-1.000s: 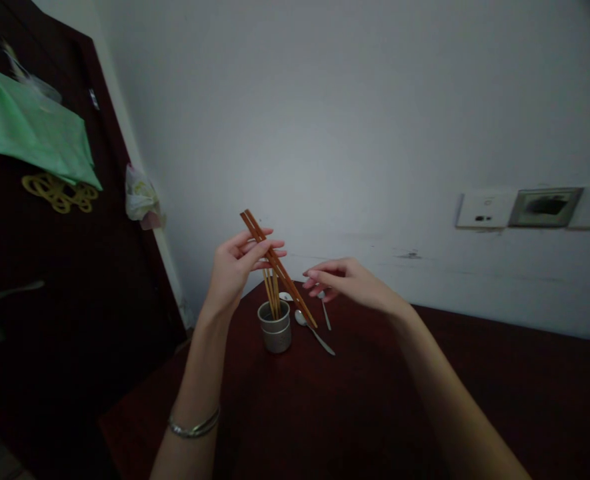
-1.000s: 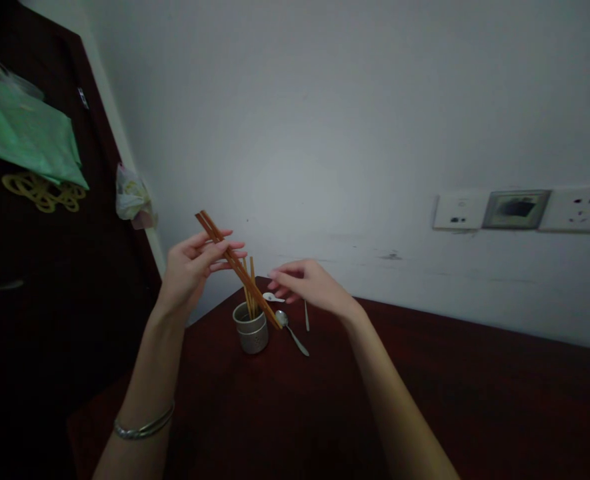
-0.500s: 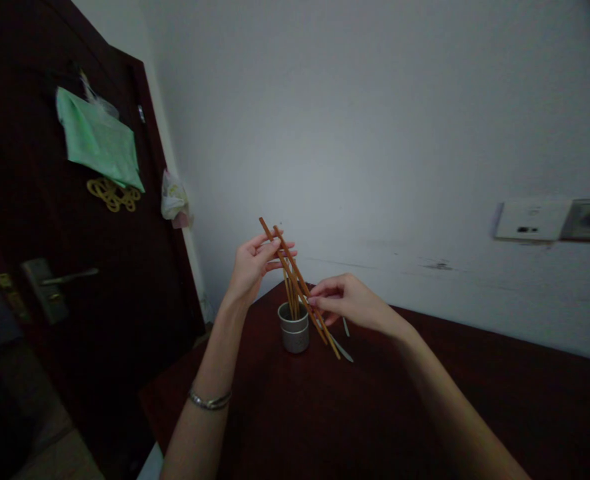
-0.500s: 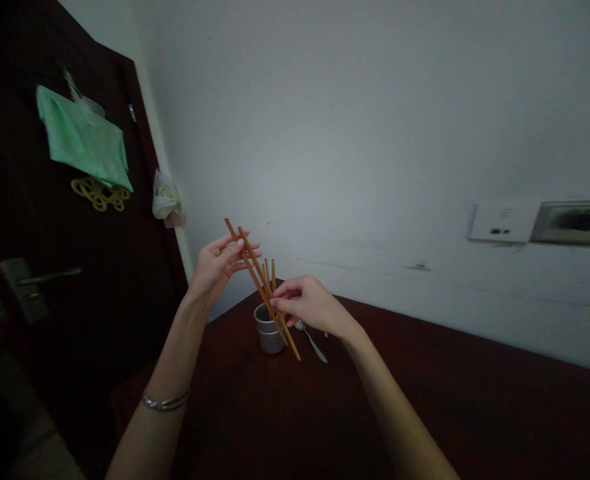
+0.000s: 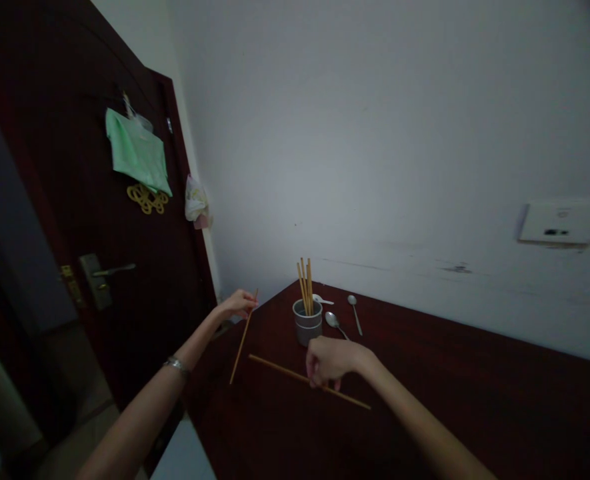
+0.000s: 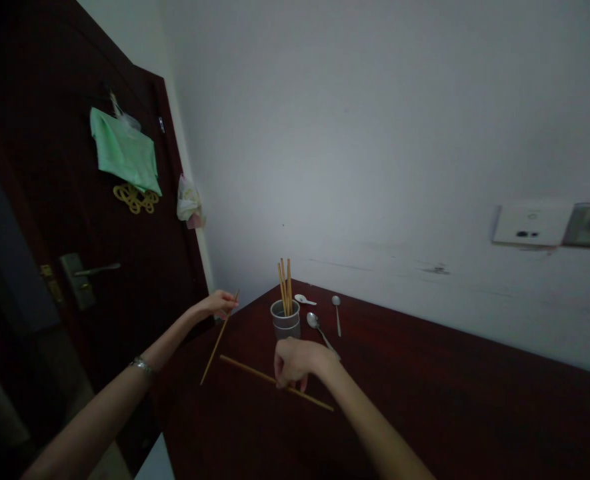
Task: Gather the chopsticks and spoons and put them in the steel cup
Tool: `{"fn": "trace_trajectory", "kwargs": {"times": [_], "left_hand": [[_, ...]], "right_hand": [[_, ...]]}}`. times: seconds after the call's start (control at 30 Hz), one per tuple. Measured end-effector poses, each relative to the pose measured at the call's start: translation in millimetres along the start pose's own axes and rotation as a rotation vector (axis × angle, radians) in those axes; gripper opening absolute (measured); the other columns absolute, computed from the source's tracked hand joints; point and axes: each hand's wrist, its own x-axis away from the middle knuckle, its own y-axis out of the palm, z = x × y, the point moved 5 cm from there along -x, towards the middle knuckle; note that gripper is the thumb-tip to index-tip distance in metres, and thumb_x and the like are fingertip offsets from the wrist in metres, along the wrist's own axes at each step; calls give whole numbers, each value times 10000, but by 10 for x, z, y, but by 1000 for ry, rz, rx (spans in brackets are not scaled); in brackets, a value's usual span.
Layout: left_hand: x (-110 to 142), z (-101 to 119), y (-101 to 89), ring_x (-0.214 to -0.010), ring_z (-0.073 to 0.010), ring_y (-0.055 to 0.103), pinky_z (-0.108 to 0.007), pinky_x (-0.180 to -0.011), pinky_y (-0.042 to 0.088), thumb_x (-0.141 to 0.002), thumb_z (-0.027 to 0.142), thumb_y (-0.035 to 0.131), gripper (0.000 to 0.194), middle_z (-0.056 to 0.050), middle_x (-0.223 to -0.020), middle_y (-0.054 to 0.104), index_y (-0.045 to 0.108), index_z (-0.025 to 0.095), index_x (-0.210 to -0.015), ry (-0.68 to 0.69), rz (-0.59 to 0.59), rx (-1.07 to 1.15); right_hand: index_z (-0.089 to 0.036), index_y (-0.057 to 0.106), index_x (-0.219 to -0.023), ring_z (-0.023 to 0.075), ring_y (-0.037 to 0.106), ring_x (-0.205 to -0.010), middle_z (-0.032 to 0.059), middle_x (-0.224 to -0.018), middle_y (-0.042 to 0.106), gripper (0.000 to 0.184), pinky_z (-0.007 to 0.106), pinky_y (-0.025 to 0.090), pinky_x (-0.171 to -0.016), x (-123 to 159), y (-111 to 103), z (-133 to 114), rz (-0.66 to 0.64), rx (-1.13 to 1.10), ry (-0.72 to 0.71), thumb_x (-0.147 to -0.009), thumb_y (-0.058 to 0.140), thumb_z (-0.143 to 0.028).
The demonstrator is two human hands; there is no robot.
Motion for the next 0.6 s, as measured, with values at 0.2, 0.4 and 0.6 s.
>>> {"fn": "trace_trajectory", "kwargs": {"times": [0.2,0.4,0.6], "left_hand": [[-100,-552,192,-441,-126,487,-306,-490,462,-469,332,721,249,34,-433,478,584,160,-585,-88,-59,-142],[-199,-681,368,-447,-147,508,-351,-486,475,-474,333,713,285,21,-465,504,584,148,-649,-44,-100,-233],[-241,-737,488,-448,-160,521,-367,-491,476,-453,294,720,400,47,-461,489,579,162,-803,-19,-47,-255]], "right_hand": [[-116,680,-701,78,469,-366,-3,-524,559,126,187,398,-349,-182,128,65,51,203,53,-625,585,-87],[-106,659,-683,122,540,-426,10,-543,582,100,218,444,-380,-287,199,163,45,264,103,-594,632,-68],[-97,623,-634,151,593,-469,33,-607,612,44,238,473,-408,-328,225,211,31,257,155,-599,648,-92]]}}
